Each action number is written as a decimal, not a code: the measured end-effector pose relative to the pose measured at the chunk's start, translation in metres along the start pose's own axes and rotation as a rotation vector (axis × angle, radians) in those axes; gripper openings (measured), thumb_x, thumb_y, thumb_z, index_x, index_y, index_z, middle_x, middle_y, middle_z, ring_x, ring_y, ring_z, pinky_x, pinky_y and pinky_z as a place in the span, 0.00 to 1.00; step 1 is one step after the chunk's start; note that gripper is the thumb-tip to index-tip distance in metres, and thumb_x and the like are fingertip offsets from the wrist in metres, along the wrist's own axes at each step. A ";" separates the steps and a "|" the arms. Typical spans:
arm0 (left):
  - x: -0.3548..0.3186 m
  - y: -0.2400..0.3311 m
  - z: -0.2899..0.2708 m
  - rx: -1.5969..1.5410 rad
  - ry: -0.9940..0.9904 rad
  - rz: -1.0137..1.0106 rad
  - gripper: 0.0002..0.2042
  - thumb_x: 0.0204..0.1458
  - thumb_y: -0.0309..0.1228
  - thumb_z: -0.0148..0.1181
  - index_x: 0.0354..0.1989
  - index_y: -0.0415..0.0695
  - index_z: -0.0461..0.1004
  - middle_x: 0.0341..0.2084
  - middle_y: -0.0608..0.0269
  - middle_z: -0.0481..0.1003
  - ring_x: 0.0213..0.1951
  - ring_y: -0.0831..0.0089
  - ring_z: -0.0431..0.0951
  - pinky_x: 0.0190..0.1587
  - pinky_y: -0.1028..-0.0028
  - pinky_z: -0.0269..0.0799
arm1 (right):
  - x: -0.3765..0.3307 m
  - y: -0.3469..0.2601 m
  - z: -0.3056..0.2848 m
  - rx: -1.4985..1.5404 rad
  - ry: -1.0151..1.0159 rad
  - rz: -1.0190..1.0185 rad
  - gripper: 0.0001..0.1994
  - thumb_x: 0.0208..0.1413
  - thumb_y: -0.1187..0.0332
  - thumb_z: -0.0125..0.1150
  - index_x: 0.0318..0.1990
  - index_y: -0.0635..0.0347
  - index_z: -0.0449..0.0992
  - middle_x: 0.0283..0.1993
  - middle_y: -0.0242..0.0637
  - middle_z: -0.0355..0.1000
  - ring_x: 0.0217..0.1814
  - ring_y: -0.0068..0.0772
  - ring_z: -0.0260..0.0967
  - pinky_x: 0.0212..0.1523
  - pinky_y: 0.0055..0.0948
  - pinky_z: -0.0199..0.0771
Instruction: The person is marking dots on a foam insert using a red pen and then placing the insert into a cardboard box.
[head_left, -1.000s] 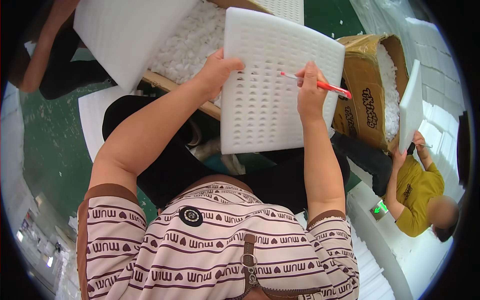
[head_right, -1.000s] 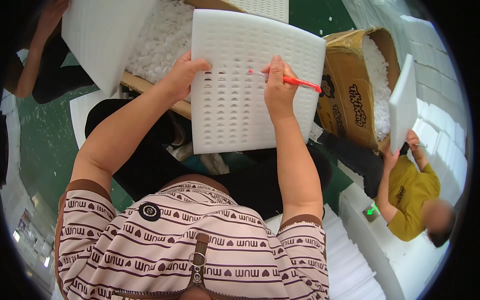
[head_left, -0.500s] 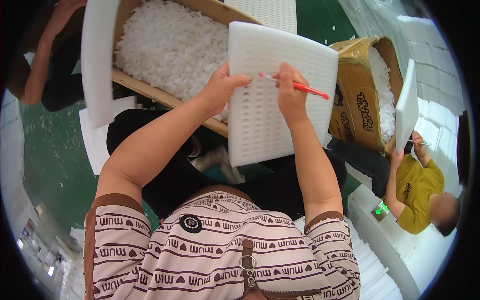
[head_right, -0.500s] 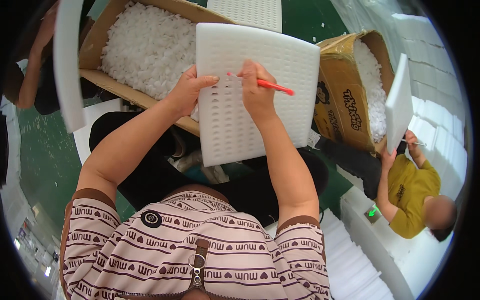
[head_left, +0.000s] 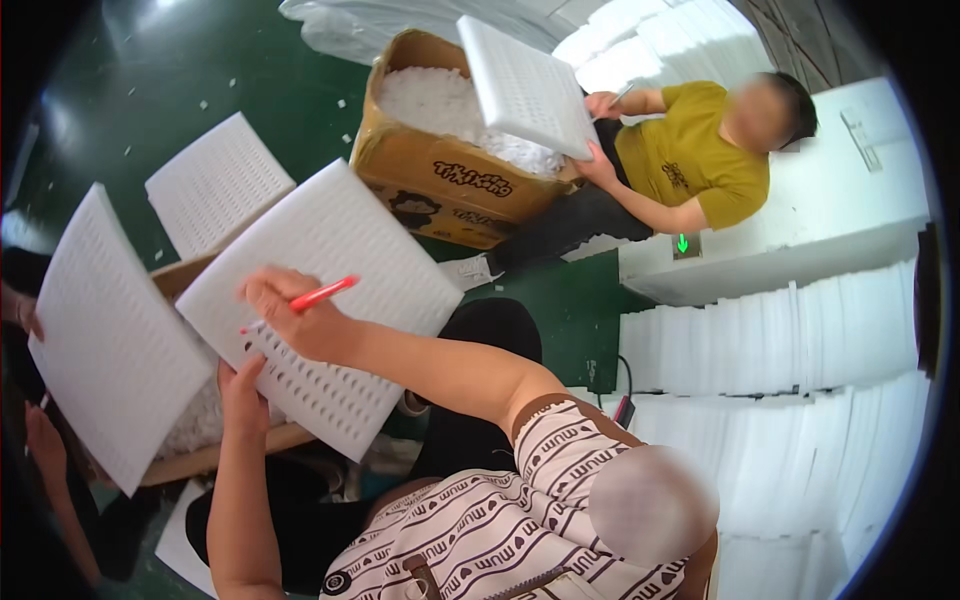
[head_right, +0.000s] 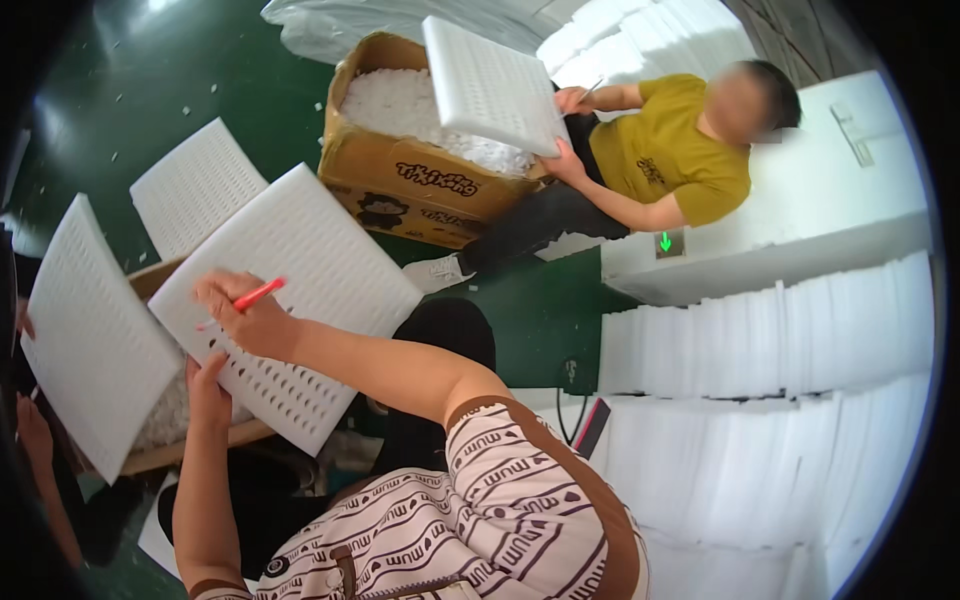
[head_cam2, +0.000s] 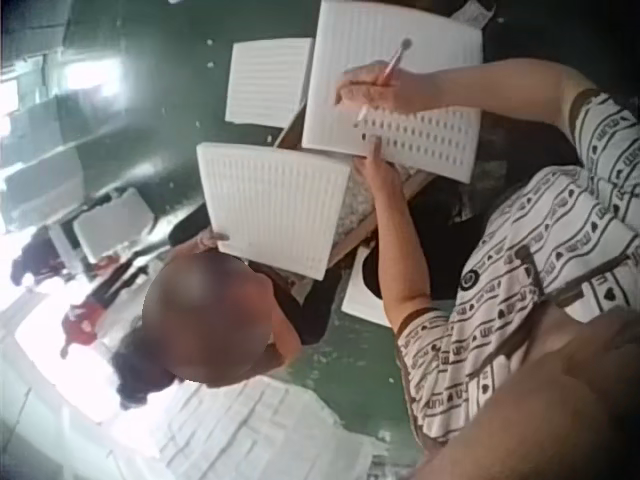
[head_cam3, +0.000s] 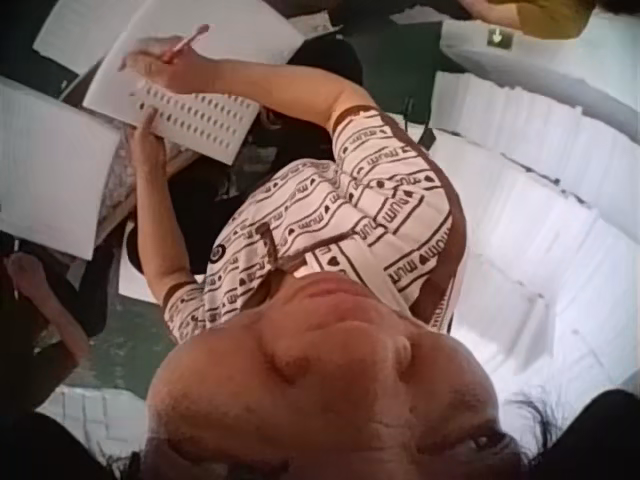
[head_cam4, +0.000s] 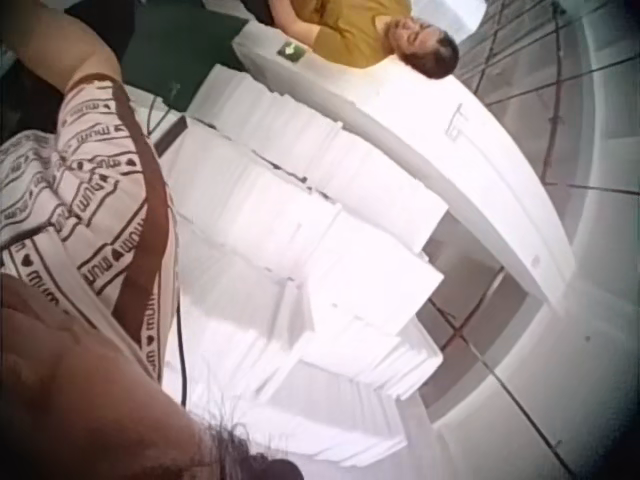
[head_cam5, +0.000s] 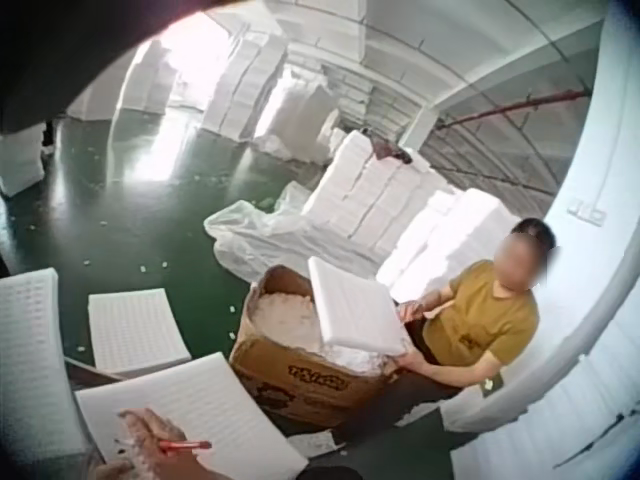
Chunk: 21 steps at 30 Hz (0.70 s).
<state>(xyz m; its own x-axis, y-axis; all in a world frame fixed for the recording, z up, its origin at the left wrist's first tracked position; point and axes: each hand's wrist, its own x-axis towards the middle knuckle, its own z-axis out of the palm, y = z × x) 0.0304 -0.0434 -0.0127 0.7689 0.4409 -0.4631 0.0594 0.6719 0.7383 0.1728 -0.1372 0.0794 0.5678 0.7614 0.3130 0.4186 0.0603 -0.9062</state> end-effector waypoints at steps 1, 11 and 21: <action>-0.001 0.003 0.007 0.000 0.017 -0.019 0.20 0.47 0.22 0.54 0.52 0.37 0.66 0.43 0.53 0.73 0.40 0.67 0.75 0.44 0.74 0.71 | 0.008 -0.032 -0.025 0.194 0.144 -0.005 0.09 0.56 0.73 0.45 0.36 0.59 0.74 0.21 0.28 0.64 0.22 0.24 0.54 0.39 0.28 0.61; 0.004 0.004 0.022 -0.052 0.060 -0.119 0.19 0.48 0.24 0.52 0.51 0.34 0.65 0.40 0.54 0.74 0.39 0.67 0.75 0.43 0.74 0.70 | -0.001 -0.034 -0.066 -0.356 0.196 -0.339 0.05 0.52 0.71 0.54 0.28 0.55 0.76 0.20 0.27 0.62 0.22 0.27 0.56 0.32 0.26 0.64; 0.007 -0.008 -0.004 -0.192 0.083 -0.291 0.19 0.50 0.31 0.51 0.50 0.34 0.67 0.40 0.53 0.75 0.40 0.65 0.76 0.43 0.72 0.71 | -0.018 -0.056 -0.046 0.074 0.186 -0.129 0.06 0.51 0.70 0.60 0.24 0.56 0.72 0.24 0.30 0.63 0.25 0.25 0.57 0.27 0.22 0.61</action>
<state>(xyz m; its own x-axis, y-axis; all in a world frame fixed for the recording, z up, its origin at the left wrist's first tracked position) 0.0329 -0.0438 -0.0240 0.6828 0.2564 -0.6842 0.1413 0.8724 0.4680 0.1723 -0.1840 0.1377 0.6364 0.6130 0.4682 0.4467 0.2019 -0.8716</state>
